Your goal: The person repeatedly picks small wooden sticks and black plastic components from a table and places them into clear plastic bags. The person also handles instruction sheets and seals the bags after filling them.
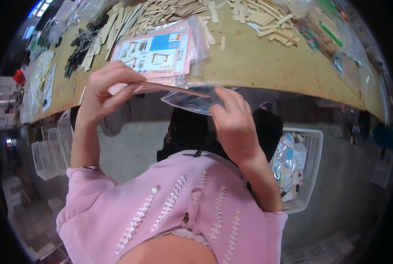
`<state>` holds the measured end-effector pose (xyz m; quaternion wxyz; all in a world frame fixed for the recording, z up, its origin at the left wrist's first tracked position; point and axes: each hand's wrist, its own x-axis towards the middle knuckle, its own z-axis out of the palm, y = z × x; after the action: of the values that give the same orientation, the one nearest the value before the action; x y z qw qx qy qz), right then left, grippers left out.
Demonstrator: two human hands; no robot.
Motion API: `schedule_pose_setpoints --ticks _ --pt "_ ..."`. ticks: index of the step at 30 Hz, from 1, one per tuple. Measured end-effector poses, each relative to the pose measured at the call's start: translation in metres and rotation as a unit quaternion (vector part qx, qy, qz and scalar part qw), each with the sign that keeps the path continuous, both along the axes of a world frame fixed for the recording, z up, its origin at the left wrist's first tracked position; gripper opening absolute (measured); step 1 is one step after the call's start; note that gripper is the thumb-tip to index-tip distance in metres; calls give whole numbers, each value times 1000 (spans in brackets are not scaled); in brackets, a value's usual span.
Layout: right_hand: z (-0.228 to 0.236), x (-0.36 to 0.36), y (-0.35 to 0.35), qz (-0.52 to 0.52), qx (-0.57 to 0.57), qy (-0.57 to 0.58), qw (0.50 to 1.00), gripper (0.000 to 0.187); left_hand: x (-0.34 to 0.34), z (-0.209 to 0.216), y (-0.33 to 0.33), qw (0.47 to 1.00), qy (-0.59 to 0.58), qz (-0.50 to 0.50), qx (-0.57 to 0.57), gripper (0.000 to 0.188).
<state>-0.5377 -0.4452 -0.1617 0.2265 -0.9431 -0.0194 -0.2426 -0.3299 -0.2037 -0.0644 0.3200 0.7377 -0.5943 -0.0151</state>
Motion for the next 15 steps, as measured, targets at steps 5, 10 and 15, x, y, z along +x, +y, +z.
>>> schedule_pose_setpoints --ticks 5,10,15 --pt "14 4 21 3 -1 61 998 9 -14 -24 -3 999 -18 -27 -10 29" --pt "27 0 25 27 43 101 994 12 14 -33 10 990 -41 77 -109 28" --pt "21 -7 16 16 46 123 991 11 183 -82 133 896 -126 404 -135 23"
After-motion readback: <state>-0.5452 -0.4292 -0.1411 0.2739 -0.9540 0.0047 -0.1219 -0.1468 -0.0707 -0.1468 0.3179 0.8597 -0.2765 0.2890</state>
